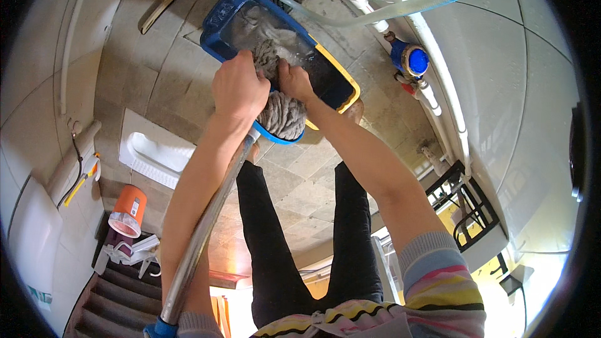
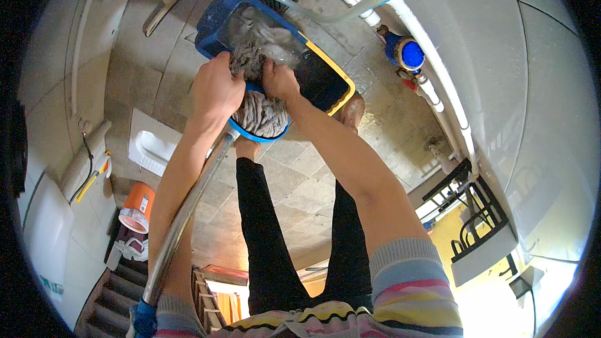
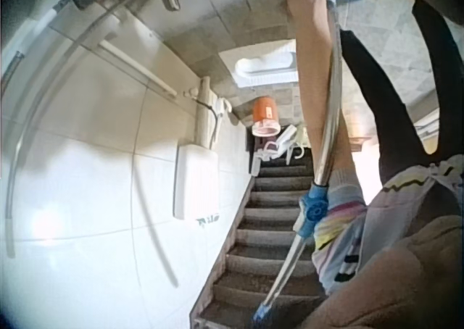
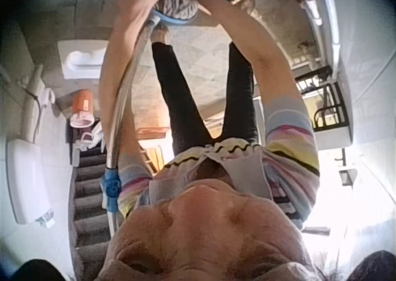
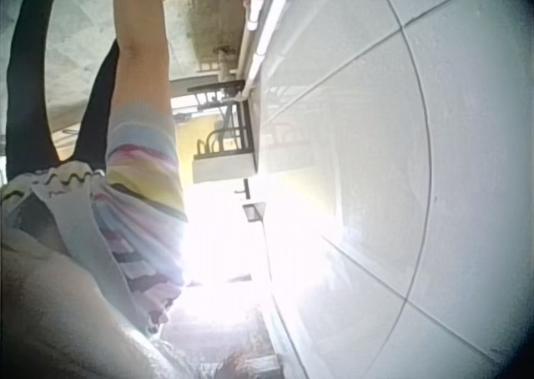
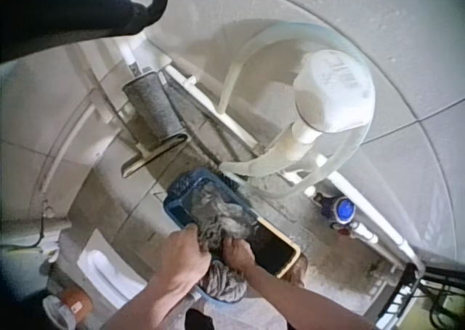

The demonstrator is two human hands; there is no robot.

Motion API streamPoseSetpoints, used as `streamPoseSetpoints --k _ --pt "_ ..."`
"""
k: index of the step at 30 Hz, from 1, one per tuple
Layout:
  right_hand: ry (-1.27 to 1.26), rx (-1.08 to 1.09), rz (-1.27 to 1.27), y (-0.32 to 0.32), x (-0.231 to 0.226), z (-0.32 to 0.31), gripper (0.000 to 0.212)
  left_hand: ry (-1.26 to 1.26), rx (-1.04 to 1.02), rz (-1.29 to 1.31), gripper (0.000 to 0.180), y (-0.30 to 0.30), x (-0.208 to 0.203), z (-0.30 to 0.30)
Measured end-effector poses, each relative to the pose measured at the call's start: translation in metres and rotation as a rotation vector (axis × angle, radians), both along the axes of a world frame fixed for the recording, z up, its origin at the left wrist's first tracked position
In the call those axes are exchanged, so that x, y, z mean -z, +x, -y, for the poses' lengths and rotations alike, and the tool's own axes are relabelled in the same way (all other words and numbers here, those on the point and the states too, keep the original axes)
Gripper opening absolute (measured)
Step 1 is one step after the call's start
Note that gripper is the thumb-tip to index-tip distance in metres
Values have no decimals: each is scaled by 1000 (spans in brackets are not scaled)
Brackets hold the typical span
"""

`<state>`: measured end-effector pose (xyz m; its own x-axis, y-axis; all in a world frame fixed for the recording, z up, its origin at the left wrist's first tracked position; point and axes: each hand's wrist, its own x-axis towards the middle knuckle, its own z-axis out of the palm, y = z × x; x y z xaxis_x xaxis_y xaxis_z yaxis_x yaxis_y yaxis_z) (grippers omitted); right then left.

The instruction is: The person cleans a tiled bathroom floor using a squeegee to push water and debris toward a squat toilet. They then use a mop and a blue mop bucket to scrub and wring the mop head, continuing to clean the floor area.

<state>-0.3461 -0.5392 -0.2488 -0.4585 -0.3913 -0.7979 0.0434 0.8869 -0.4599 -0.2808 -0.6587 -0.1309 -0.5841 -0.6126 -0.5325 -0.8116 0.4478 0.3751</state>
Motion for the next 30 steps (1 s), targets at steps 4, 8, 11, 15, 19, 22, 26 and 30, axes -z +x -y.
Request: streamPoseSetpoints --k 4,8,11,15,19,22,26,30 --pt "-151 182 112 -17 -45 6 69 -28 62 32 17 1 7 8" --pt "-221 -129 -268 5 -103 16 59 27 66 55 18 0 8 16" --pt "116 -72 -232 29 -109 20 66 5 14 50 19 -1 6 16" --pt "407 284 133 39 -71 9 94 1 -18 58 17 1 5 11" --pt "307 778 581 42 -33 -4 97 6 21 25 15 1 7 9" --pt "435 736 486 43 -26 -6 83 -12 40 -32 15 -2 7 10" --pt "488 695 343 41 -31 -1 68 -58 70 -7 16 -9 10 9" --pt "426 630 235 41 -33 -1 59 -84 73 8 15 -11 13 8"
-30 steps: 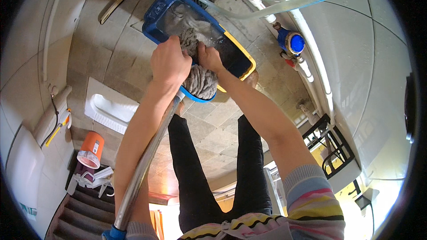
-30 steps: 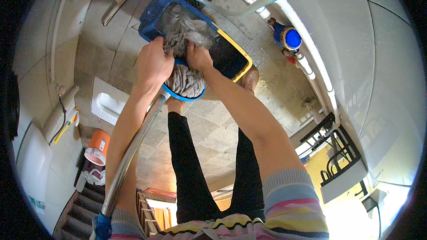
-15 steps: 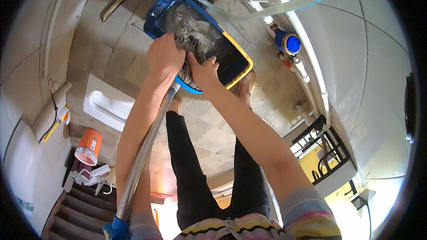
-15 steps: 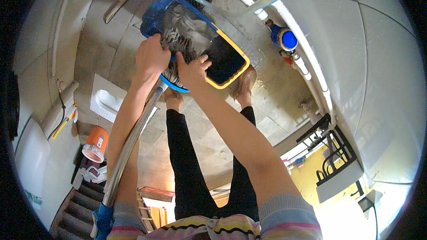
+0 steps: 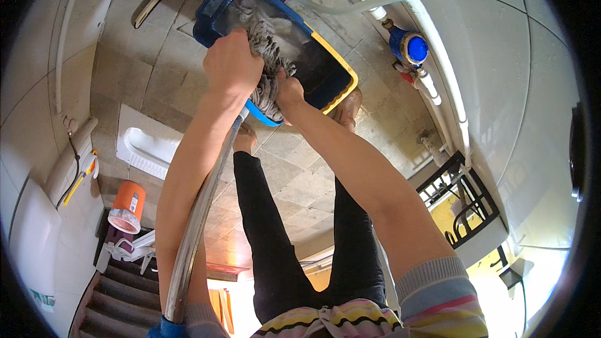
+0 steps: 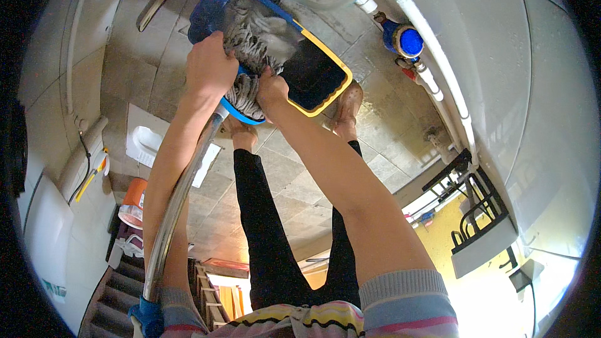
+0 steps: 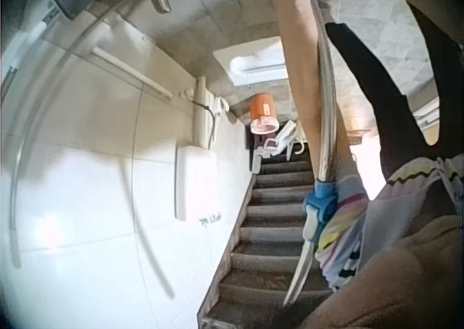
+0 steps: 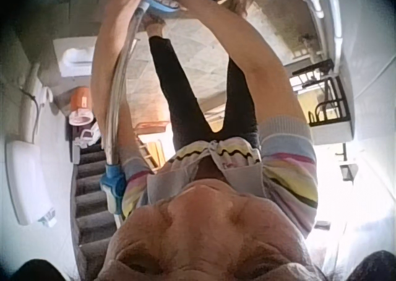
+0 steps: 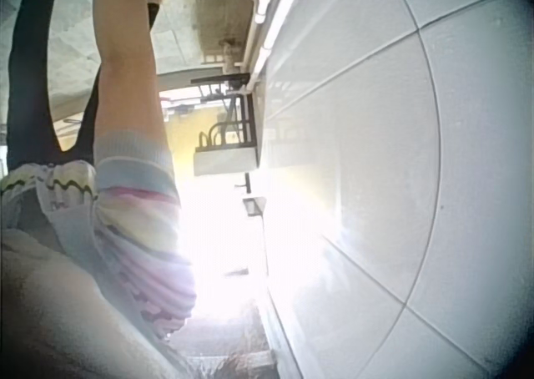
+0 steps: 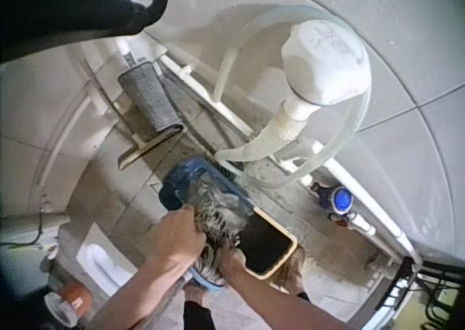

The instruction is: The person cleans a tiled bathroom floor using a squeegee to push water and debris toward a squat toilet. They then use a mop and a blue mop bucket to scrub and wring the mop head, continuing to clean the floor area.

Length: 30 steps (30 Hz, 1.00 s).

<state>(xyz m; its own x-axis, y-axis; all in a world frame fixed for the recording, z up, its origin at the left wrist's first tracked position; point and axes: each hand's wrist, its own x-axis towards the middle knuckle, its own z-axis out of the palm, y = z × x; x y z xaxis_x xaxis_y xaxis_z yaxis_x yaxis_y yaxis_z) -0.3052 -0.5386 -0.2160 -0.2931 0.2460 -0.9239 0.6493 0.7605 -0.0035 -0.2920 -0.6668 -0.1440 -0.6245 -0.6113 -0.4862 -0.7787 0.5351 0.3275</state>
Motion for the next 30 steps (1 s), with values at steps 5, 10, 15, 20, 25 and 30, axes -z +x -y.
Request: streamPoseSetpoints --k 5,10,15,20,25,30 --pt "-93 -99 57 -12 9 -7 63 28 -4 28 17 4 -4 5" --pt "-631 192 190 -57 15 8 66 84 -32 0 22 13 -15 5" --pt "-1225 91 171 -71 3 33 59 196 -79 -17 29 15 -15 -2" --pt "-942 -523 -350 -62 -5 45 53 180 -34 67 20 3 -11 -1" --pt "-797 -686 -514 -66 -6 48 48 144 41 86 17 -4 -14 -1" --pt "-726 -787 -582 -68 -9 53 43 133 20 69 18 -5 -8 0"
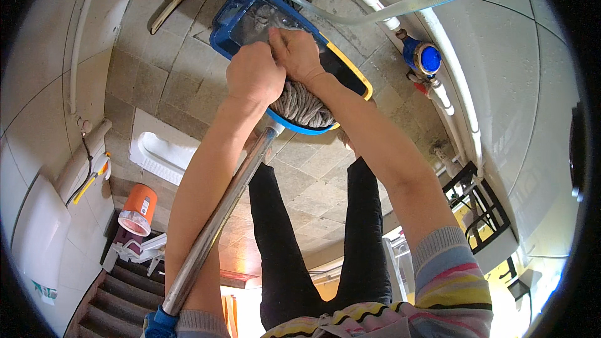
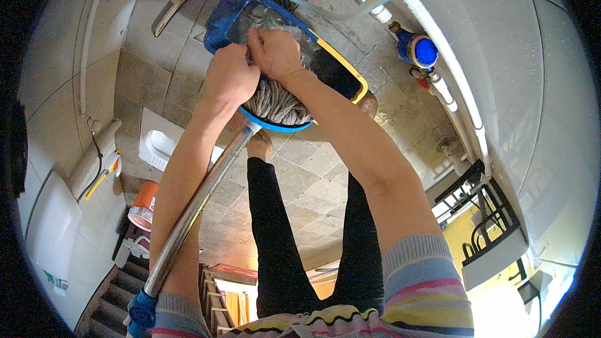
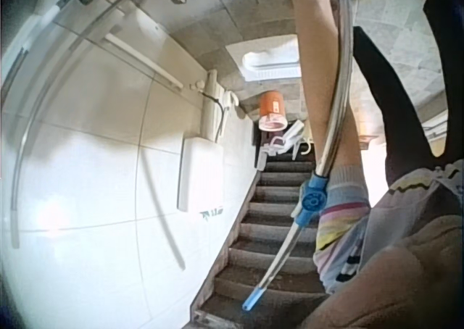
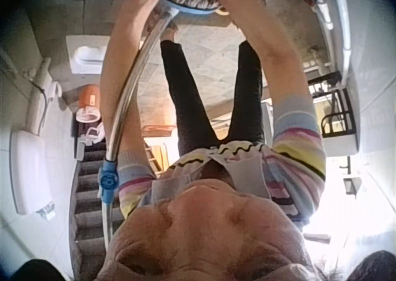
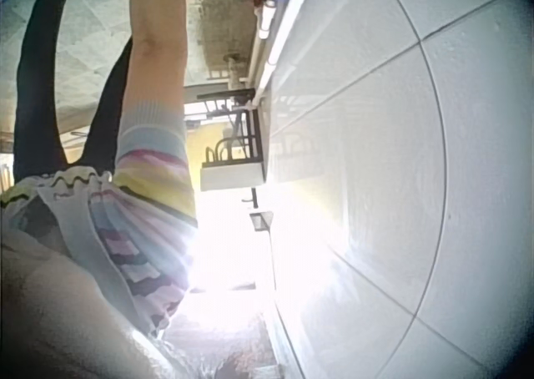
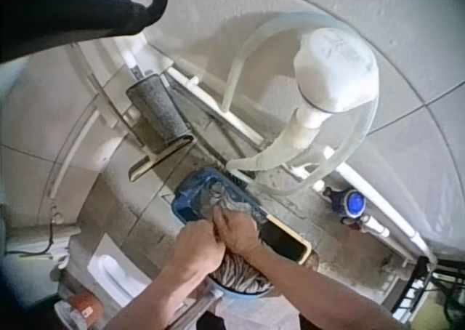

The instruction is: The person cleans a tiled bathroom floor using a squeegee to push water and debris toward a squat toilet. They then use a mop and a blue mop bucket to scrub and wring the mop head, continuing to clean the floor area.

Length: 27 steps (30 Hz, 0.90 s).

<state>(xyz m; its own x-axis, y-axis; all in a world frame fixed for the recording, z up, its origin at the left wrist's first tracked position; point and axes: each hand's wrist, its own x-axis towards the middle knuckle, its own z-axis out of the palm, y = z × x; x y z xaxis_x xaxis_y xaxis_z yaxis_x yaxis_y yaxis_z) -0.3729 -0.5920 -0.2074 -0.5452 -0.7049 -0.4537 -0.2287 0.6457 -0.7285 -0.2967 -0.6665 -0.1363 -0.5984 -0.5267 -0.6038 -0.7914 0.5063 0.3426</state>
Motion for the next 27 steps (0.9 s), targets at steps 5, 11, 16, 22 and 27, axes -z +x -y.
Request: streamPoseSetpoints --k 5,11,16,22,27 --pt "24 -25 1 3 3 0 39 51 -4 -47 19 4 4 0" --pt "-13 16 -9 14 17 -13 38 93 -46 -43 21 12 5 -7" --pt "-146 -44 223 0 1 -21 34 188 -227 49 37 30 11 -9" --pt "-349 -475 -303 -50 -130 -46 50 113 -294 -14 25 67 16 -3" --pt "-515 -871 163 12 -285 -47 70 103 -482 81 24 81 10 -7"
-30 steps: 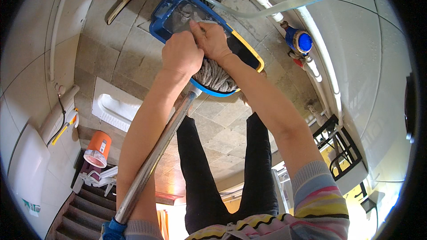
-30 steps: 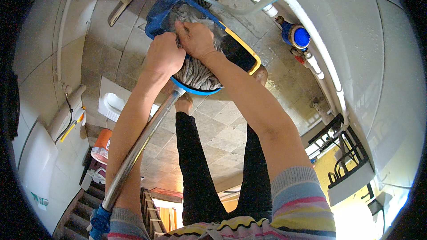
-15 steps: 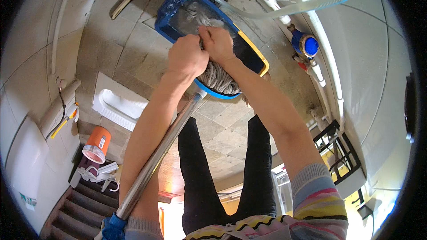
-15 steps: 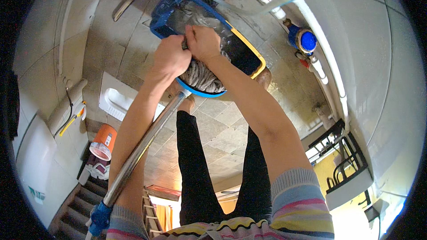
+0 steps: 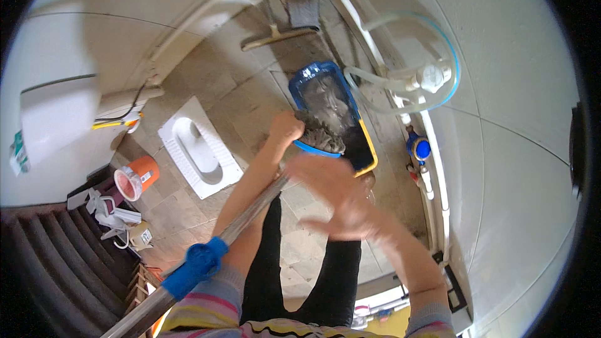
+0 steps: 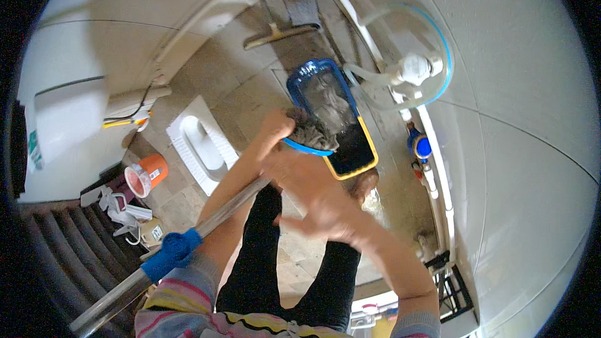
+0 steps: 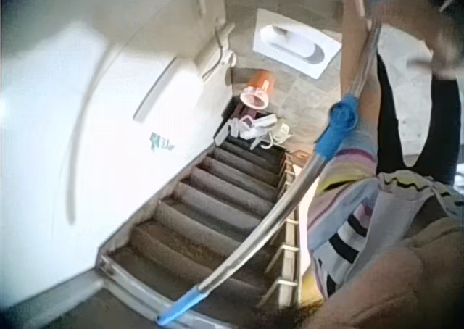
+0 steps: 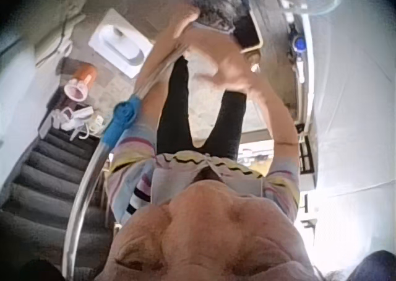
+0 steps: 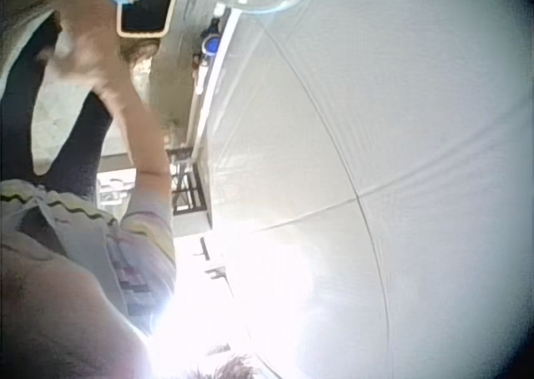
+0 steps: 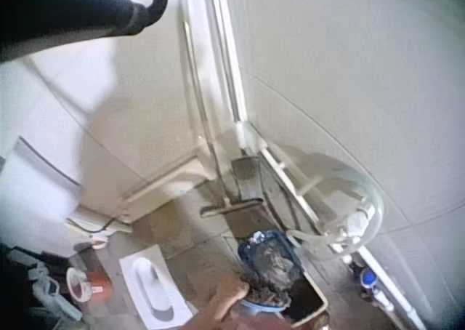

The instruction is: The person cleans a tiled bathroom floor using a squeegee to push water and debris toward a squat toilet. They then use a mop and a blue mop bucket to scrub and wring the mop head, continuing to clean the floor area.

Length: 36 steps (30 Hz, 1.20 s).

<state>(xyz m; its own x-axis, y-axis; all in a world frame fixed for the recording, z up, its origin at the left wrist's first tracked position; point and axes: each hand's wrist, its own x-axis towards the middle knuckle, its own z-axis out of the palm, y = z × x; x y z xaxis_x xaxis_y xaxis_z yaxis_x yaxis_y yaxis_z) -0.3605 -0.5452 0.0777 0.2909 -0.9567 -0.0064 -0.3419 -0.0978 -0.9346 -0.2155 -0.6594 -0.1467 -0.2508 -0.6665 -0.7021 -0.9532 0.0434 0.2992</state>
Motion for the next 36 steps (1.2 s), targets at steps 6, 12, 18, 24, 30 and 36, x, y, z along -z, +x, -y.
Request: streamPoseSetpoints --k 6,12,18,24,30,36 --pt "-235 -239 139 68 -81 23 50 262 216 -16 22 17 -6 -16" --pt "-91 -236 -208 48 -106 44 35 255 -430 -176 39 59 6 -68" --pt "-157 21 -138 38 -101 81 26 72 -1062 -299 70 73 -36 -146" --pt "35 127 -110 43 -71 60 20 -499 -735 -683 88 23 -144 -178" --pt "179 209 -25 71 -62 34 12 -445 -862 -681 53 27 -179 -152" --pt "255 68 234 139 -97 12 25 -550 -756 -391 25 120 -169 -164"
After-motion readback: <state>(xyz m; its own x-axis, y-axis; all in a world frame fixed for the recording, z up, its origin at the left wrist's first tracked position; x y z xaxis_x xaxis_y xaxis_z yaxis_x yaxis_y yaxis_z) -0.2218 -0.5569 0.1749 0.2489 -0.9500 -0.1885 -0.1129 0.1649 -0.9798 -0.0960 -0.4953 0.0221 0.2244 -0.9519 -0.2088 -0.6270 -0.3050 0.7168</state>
